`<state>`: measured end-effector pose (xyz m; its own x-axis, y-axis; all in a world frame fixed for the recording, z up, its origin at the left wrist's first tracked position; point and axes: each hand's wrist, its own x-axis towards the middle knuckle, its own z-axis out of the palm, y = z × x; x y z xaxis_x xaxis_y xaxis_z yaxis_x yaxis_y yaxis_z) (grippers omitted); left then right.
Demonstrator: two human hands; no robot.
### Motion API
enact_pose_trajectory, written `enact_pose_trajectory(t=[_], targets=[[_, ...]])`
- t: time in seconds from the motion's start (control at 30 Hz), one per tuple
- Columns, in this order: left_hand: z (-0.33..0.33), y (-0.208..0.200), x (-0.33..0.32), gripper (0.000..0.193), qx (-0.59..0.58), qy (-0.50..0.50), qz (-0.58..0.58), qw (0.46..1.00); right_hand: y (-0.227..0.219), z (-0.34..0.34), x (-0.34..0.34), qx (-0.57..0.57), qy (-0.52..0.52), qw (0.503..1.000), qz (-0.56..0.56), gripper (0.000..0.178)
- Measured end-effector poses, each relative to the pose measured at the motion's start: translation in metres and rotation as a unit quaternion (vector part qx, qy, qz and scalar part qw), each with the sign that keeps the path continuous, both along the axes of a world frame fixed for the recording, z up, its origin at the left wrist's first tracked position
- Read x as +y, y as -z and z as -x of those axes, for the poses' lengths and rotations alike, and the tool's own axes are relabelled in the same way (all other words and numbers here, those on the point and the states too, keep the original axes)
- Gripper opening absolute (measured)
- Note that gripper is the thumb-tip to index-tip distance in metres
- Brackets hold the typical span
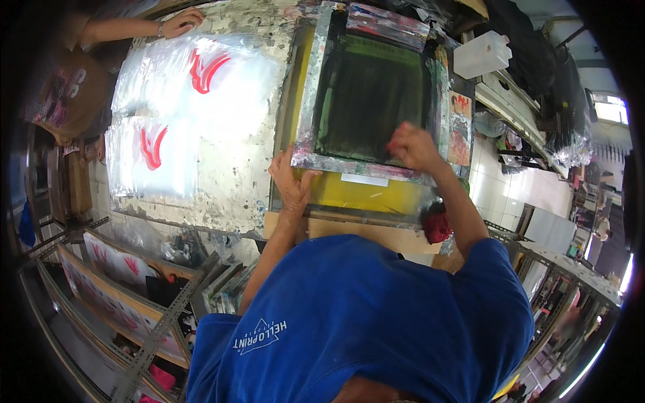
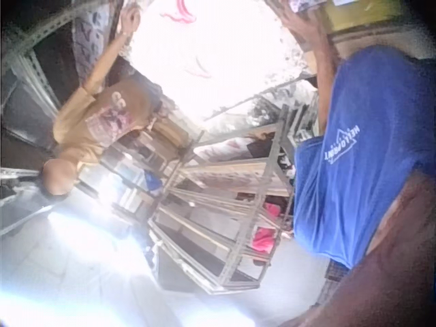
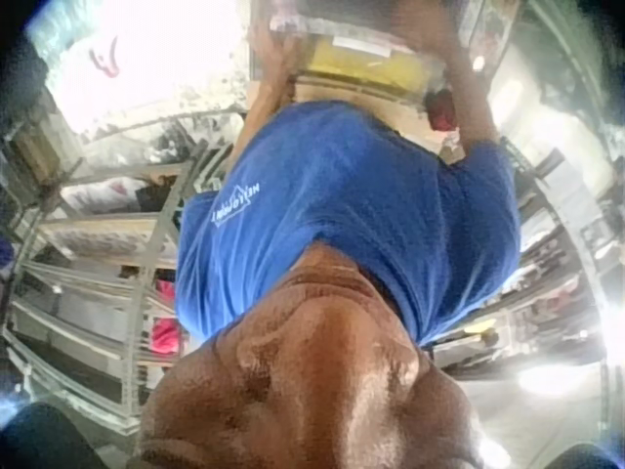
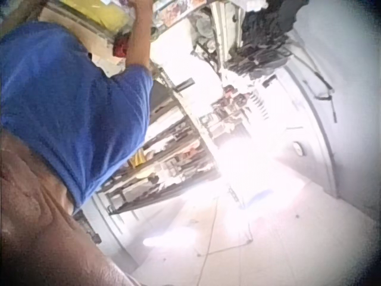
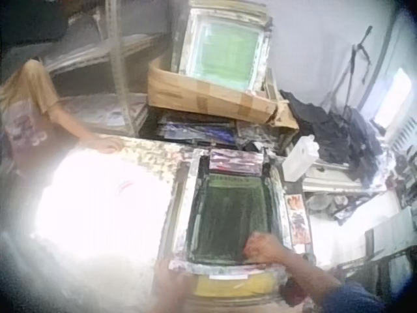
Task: The person performs screen printing on sheets of plastic or paper by positioning a sheet on the press, lowering the screen, and using a squeegee to spread red ink across the mesh. They repeat this process for multiple items, removing each finished sheet and setting it aside.
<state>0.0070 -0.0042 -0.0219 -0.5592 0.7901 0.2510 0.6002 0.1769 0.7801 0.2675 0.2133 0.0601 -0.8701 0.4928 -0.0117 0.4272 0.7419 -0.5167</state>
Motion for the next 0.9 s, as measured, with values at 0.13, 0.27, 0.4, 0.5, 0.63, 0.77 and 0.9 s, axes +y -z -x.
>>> enact_pose_trajectory(t=[0.13,0.27,0.4,0.5,0.63,0.77,0.9], targets=[[-0.004,-0.003,0.002,0.084,-0.008,0.009,-0.015,1.0,0.034,-0.001,0.112,-0.038,0.197,0.968,-0.152,0.013],[-0.005,-0.008,0.006,0.084,-0.017,0.01,-0.007,1.0,0.033,0.008,0.13,-0.007,0.233,0.964,-0.131,0.017],[-0.003,-0.003,0.002,0.082,-0.011,-0.01,-0.007,1.0,0.009,-0.008,0.034,-0.013,0.069,0.998,0.005,0.017],[-0.003,-0.004,0.004,0.078,-0.033,0.007,-0.017,0.999,-0.003,-0.03,-0.004,0.006,0.063,0.995,0.079,0.017],[0.0,0.007,0.005,0.073,-0.027,0.004,-0.057,0.998,-0.009,-0.054,0.03,0.126,0.267,0.954,0.038,0.014],[-0.004,0.005,0.01,0.069,-0.036,0.029,-0.082,0.996,-0.021,-0.115,0.076,0.097,0.451,0.858,-0.227,0.015],[-0.007,0.004,0.014,0.062,-0.086,0.03,-0.106,0.99,-0.005,-0.166,0.062,-0.011,0.446,0.845,-0.295,0.022]])
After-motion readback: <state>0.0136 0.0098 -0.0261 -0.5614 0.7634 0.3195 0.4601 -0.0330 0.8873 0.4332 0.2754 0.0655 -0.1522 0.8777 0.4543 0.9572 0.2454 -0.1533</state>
